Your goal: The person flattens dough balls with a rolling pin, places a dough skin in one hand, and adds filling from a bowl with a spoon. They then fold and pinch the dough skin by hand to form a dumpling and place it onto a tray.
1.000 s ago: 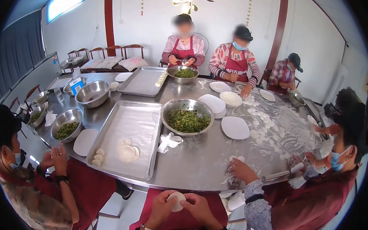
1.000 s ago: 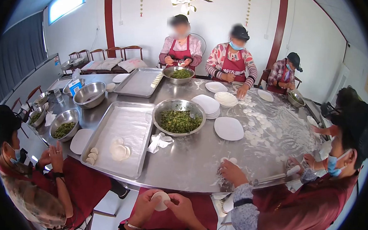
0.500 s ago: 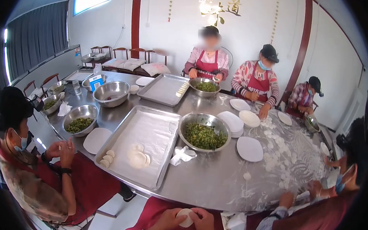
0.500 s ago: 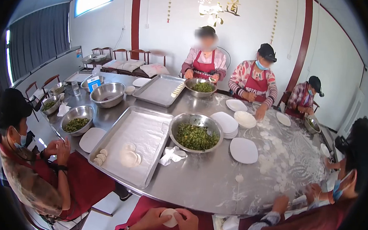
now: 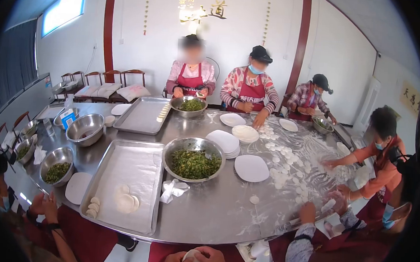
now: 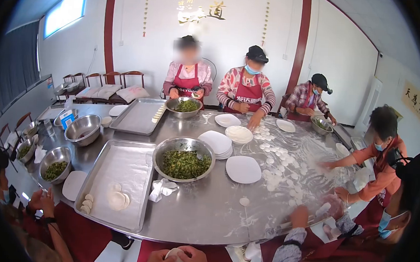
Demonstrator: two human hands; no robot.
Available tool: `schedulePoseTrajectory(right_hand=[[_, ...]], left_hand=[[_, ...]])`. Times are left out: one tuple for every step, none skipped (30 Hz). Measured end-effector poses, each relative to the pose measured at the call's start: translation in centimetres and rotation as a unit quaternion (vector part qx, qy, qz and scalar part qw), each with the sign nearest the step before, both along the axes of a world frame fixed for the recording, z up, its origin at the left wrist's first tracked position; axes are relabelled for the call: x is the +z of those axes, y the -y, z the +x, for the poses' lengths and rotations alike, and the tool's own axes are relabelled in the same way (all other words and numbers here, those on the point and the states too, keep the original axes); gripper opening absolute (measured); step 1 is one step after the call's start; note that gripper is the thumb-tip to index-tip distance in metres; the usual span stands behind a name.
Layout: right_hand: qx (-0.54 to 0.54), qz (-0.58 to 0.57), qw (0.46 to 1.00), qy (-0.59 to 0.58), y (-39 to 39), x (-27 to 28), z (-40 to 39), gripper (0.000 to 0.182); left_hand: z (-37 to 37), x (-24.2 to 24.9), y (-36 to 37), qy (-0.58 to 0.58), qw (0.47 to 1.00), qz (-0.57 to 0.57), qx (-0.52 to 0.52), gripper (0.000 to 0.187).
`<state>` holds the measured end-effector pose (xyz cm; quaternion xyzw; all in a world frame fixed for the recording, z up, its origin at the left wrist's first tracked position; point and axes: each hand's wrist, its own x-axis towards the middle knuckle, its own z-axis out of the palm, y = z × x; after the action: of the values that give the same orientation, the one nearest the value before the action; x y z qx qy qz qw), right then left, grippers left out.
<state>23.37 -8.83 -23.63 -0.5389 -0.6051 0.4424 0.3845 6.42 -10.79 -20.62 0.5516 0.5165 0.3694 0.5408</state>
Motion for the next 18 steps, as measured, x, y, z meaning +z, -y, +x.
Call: schedulePoseTrajectory(right_hand=[[-0.007, 0.002, 1.000, -0.007, 0.0, 0.0, -0.1, 0.027], [-0.014, 0.003, 1.000, -0.014, 0.1, 0.2, -0.1, 0.026], [-0.021, 0.003, 1.000, -0.021, 0.2, 0.3, -0.1, 0.025], [-0.024, 0.008, 0.999, -0.019, 0.2, 0.4, 0.0, 0.025], [-0.027, 0.013, 0.999, -0.017, 0.1, 0.6, 0.1, 0.024], [-0.028, 0.018, 0.999, -0.015, 0.1, 0.7, 0.2, 0.024], [-0.027, 0.014, 0.999, -0.017, 0.2, 0.7, 0.2, 0.024], [-0.024, 0.010, 0.999, -0.019, 0.1, 0.7, 0.3, 0.023], [-0.022, 0.007, 1.000, -0.020, 0.1, 0.7, 0.4, 0.023], [-0.022, 0.002, 0.999, -0.026, 0.1, 0.6, 0.4, 0.023], [-0.022, -0.003, 0.999, -0.031, 0.2, 0.5, 0.4, 0.023], [-0.023, -0.008, 0.999, -0.036, 0.2, 0.5, 0.4, 0.023], [-0.023, -0.009, 0.999, -0.029, 0.2, 0.4, 0.3, 0.024], [-0.022, -0.010, 0.999, -0.022, 0.2, 0.5, 0.3, 0.024], [-0.021, -0.011, 1.000, -0.014, 0.2, 0.4, 0.3, 0.024], [-0.013, -0.054, 0.997, -0.045, 0.2, 0.4, 0.5, 0.025], [-0.005, -0.097, 0.992, -0.077, 0.2, 0.4, 0.6, 0.026], [0.003, -0.140, 0.984, -0.108, 0.2, 0.3, 0.7, 0.028]], left_hand=[[0.0, -0.1, 0.0, 0.024, 0.999, -0.024, -0.002, 0.026], [0.1, -0.2, 0.0, 0.048, 0.998, -0.049, -0.004, 0.027], [0.1, -0.3, 0.1, 0.072, 0.995, -0.075, -0.006, 0.028], [-0.1, 0.2, 0.0, 0.020, 0.997, -0.069, -0.021, 0.028], [-0.3, 1.1, -0.2, -0.031, 0.997, -0.062, -0.036, 0.029], [-0.5, 1.6, -0.3, -0.081, 0.994, -0.056, -0.050, 0.030], [-0.5, 1.5, -0.2, -0.075, 0.995, -0.042, -0.044, 0.030], [-0.5, 1.4, -0.2, -0.068, 0.997, -0.028, -0.037, 0.030], [-0.4, 1.2, -0.1, -0.061, 0.998, -0.014, -0.030, 0.031], [-0.5, 1.2, -0.1, -0.063, 0.997, -0.023, -0.028, 0.030], [-0.5, 1.2, -0.1, -0.065, 0.997, -0.031, -0.026, 0.030], [-0.5, 1.2, -0.1, -0.067, 0.997, -0.039, -0.024, 0.029], [-0.4, 1.1, -0.1, -0.052, 0.998, -0.034, -0.020, 0.029], [-0.3, 0.9, -0.1, -0.037, 0.999, -0.028, -0.015, 0.028], [-0.3, 0.6, -0.2, -0.022, 0.999, -0.021, -0.010, 0.028], [-0.4, 0.1, -0.2, -0.026, 0.999, -0.017, -0.009, 0.028], [-0.5, -0.6, -0.2, -0.030, 0.999, -0.012, -0.008, 0.028], [-0.6, -1.0, -0.2, -0.034, 0.999, -0.008, -0.007, 0.028]])
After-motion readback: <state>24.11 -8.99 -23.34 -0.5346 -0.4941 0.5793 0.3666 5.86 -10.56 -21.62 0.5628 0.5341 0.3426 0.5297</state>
